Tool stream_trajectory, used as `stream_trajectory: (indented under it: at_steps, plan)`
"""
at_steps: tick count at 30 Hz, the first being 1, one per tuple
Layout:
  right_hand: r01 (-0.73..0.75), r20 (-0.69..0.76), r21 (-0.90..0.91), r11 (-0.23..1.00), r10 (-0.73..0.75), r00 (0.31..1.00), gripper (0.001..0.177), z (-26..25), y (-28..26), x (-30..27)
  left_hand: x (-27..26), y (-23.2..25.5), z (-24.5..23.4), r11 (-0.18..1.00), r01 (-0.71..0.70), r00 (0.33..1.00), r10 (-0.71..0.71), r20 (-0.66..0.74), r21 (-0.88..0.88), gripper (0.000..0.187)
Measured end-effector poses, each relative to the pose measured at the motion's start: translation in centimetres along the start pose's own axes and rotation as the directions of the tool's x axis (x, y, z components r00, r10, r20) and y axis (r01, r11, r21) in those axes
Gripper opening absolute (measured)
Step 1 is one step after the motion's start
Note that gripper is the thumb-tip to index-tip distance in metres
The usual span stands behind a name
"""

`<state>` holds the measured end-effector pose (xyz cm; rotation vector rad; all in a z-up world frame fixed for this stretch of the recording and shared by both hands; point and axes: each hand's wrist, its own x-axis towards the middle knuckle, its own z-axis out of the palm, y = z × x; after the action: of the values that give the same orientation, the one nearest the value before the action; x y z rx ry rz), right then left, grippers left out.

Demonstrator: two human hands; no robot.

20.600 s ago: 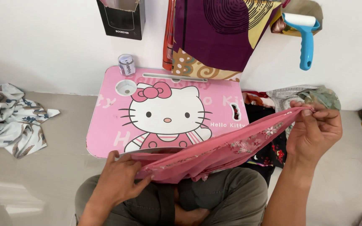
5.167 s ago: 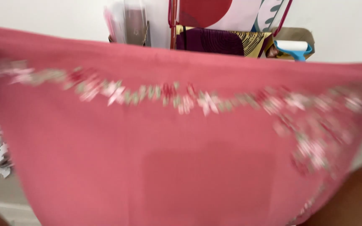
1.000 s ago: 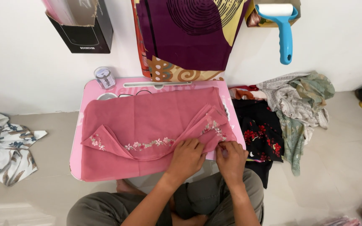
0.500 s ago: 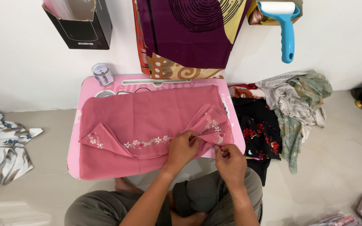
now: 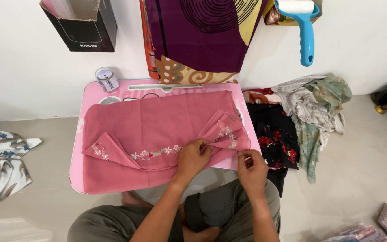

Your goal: Unfolding, inspecting, folding a pink scarf and then cleaning it with a lint roller

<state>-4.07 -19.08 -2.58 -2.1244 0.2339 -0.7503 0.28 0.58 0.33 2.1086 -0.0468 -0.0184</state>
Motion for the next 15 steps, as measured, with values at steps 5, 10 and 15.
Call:
stream_trajectory:
  at_steps: [5,10,15]
  plan:
    - [-0.263,0.155,0.460,0.848,0.214,0.964,0.004,-1.3,1.3,1.1,0.0,0.0,-0.2,1.000,-0.003,1.000,0.004,0.013,-0.011,0.020]
    - [-0.174,0.126,0.592,0.787,0.123,0.984,0.006,-1.3,5.2,2.8,-0.2,0.3,-0.3,1.000,0.003,1.000,-0.003,0.014,-0.008,0.019]
    - [-0.172,0.166,0.698,0.695,0.076,0.983,0.012,-2.0,7.9,4.7,-0.3,0.2,-0.3,0.999,-0.030,1.000,0.030,0.001,-0.039,0.019]
